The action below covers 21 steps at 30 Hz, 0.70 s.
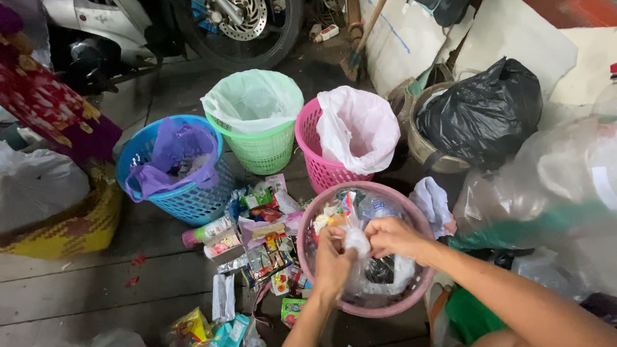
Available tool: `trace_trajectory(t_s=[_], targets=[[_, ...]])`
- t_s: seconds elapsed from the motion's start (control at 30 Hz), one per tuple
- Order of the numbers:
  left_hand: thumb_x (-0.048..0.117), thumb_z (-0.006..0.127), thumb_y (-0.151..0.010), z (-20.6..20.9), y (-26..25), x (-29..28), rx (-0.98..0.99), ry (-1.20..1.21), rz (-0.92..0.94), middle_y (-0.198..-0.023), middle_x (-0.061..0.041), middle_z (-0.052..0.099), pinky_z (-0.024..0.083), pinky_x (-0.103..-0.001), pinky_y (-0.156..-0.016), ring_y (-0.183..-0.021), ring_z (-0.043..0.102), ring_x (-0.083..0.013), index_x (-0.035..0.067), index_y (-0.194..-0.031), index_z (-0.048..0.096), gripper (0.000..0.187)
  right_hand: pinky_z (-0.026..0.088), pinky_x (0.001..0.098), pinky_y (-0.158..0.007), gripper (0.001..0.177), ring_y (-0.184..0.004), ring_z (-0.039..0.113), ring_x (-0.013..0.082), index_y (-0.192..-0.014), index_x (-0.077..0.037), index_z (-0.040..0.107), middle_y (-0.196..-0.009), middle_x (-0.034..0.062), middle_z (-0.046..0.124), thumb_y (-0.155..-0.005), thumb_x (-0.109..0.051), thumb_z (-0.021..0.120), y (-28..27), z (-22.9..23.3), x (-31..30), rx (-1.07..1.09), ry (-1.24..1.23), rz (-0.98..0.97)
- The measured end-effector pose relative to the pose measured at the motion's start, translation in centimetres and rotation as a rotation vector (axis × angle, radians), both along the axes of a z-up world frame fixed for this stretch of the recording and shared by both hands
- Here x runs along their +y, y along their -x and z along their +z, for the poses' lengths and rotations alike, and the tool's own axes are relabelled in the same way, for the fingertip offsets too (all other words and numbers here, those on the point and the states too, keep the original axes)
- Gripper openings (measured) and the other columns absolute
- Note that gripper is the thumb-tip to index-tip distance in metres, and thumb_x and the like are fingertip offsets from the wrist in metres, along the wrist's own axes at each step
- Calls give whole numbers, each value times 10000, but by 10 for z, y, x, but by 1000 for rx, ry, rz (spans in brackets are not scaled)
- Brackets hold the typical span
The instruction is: The person sorts small trash items from a pile on the floor into several colored baskets lined with plastic bags. They handle individual wrappers and small packages, placing them into different baskets, and also line a basket with a green plastic bag.
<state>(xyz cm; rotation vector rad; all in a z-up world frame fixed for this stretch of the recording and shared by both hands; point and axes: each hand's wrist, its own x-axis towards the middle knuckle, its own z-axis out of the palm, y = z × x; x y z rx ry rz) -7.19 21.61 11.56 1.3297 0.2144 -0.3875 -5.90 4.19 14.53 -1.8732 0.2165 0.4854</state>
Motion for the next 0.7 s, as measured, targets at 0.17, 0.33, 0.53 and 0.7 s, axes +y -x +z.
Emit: trace_trajectory(t_s=[0.17,0.33,0.53,0.7], targets=[[-74,742,-780,-13,11,-8,-294,-75,35,-943,-85,753,514,-282,-669,-797,676,-153,179,-1047,499,440,402,240,-537,79,-571,536,80,-759,-70,703,-612,10,632,-782,-63,778,-4,-12,-6,-85,124,81],[-149,665,-786,-9,8,0,-132,61,-2,-917,-90,669,478,-318,-661,-766,576,-178,128,-988,503,379,309,259,-581,121,-610,444,57,-701,-148,646,-597,-84,530,-749,-86,739,-15,-41,-21,-260,284,251],[-179,583,-596,-40,3,-13,18,292,103,-771,-41,554,354,-294,-569,-672,470,-163,123,-833,512,390,402,248,-614,114,-655,519,51,-749,-116,681,-651,-67,629,-808,-29,726,-10,-44,-16,-425,220,252],[-240,604,-728,-38,1,-17,21,415,111,-874,-83,646,484,-276,-636,-748,578,-167,65,-1022,571,425,370,263,-529,232,-558,483,48,-576,-123,607,-545,-56,595,-721,-48,772,-14,-50,-16,-409,273,29]])
